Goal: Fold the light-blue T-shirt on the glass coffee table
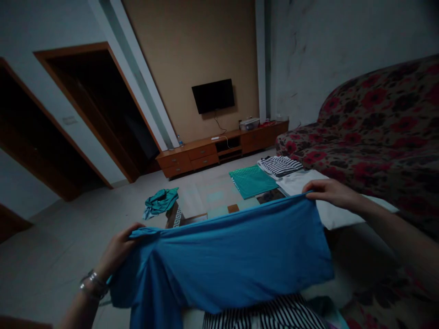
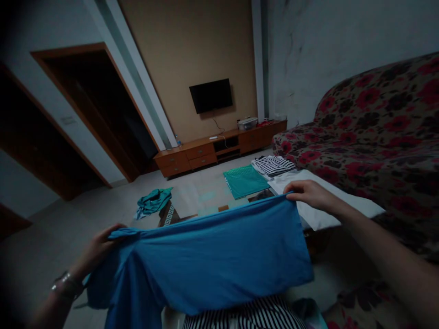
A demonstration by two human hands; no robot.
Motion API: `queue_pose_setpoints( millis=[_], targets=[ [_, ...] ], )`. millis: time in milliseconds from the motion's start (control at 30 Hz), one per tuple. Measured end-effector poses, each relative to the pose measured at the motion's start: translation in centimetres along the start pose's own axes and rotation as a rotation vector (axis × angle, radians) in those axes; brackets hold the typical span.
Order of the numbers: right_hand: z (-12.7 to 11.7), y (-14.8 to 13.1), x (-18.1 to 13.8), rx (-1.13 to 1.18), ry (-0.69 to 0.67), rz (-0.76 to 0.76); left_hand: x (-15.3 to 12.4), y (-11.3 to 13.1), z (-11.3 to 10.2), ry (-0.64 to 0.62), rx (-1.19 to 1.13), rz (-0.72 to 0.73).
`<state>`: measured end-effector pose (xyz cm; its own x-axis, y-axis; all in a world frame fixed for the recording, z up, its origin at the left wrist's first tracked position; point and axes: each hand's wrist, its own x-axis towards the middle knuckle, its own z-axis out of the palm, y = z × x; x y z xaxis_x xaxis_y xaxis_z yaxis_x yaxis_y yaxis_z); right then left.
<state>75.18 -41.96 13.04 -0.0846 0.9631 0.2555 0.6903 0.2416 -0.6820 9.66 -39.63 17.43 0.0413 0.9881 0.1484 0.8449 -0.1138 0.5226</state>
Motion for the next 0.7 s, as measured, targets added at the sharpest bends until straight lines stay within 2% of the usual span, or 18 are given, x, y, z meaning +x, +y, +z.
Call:
queue_pose_setpoints(
  millis=[67,133,233,300,433,700],
  targets=[
    [2.6,3.2,0.9,0.030,-0.119,0.027,1.5,-1.3,3.6,-0.127,-0.010,0.029],
    [5.3,6.1,2.2,-0.012,-0.156,0.050,3.5,-2.8,7.0,-0.200,-0.003,0.048],
    [8.6,9.6,4.6,-0.157,-0.173,0.088,6.9,-5.0,11.2,-0.208,0.031,0.053],
    [10.3,11.1,6.4,-0.234,-0.175,0.119,9.2,-6.1,13.1,-0.211,0.067,0.047],
    [12.1,12.9,10.0,-0.301,-0.148,0.172,13.2,-7.0,15.3,-0.226,0.120,0.053],
    [12.9,15.0,15.8,-0.369,-0.137,0.219,19.1,-7.1,16.7,-0.245,0.162,0.036]
  ],
)
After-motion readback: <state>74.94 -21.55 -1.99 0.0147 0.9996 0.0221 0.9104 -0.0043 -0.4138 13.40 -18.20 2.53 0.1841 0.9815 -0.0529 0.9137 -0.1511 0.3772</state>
